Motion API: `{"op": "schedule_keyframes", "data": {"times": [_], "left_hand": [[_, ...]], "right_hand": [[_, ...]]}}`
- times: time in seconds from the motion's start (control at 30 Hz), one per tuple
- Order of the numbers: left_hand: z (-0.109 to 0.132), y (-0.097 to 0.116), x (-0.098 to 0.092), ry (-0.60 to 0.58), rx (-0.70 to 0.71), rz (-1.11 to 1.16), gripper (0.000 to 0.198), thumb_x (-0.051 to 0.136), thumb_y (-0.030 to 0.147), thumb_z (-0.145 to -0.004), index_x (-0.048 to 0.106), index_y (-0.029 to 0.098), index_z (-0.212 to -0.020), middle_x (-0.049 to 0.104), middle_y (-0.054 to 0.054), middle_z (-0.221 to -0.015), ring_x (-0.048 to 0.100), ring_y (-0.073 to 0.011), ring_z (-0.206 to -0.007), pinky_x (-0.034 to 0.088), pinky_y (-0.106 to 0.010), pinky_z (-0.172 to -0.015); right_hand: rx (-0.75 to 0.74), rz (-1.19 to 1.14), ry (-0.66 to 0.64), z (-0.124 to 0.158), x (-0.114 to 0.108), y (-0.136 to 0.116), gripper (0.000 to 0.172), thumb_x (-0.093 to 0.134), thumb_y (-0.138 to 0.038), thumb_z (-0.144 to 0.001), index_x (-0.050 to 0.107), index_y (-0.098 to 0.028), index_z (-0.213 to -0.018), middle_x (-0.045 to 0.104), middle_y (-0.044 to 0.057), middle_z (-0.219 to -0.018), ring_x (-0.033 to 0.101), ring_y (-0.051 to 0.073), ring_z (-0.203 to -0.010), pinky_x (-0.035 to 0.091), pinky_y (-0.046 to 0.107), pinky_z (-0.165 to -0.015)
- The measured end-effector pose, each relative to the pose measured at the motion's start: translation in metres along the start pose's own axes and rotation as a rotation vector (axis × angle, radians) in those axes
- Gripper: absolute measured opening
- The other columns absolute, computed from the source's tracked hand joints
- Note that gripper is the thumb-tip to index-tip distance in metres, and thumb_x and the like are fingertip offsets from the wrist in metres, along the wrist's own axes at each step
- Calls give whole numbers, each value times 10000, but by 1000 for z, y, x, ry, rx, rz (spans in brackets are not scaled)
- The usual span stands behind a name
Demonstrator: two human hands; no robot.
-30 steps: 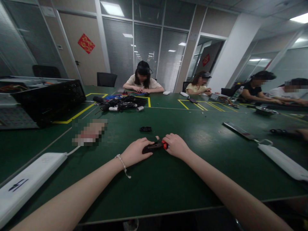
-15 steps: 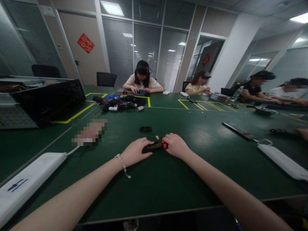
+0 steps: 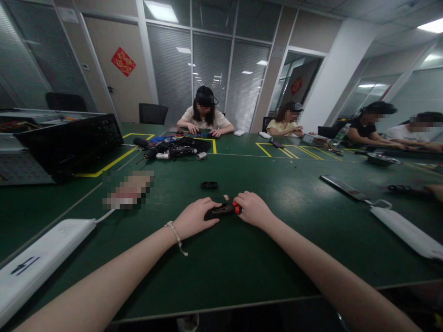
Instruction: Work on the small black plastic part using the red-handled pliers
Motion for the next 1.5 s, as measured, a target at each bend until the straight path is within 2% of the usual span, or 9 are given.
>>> {"op": "schedule_keyframes", "data": {"times": [1.5], "left_hand": [[0,2,-2,16,13,-5,393,546,358,-766,481,251,-1139,518,-23,-1004,523,-185,-876,422,-302,-745]], "right_hand": [[13,12,-19,-1,3,2,158,521,-211,-702,567,-153,-841,564,60,-832,462,168,-765,335,271,-678]]}}
Point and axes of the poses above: each hand's wrist, its own z-axis away from the middle knuckle, its own x-axis out of the palm, y = z × x, the point moved 10 cm from there along -z, towards the middle knuckle
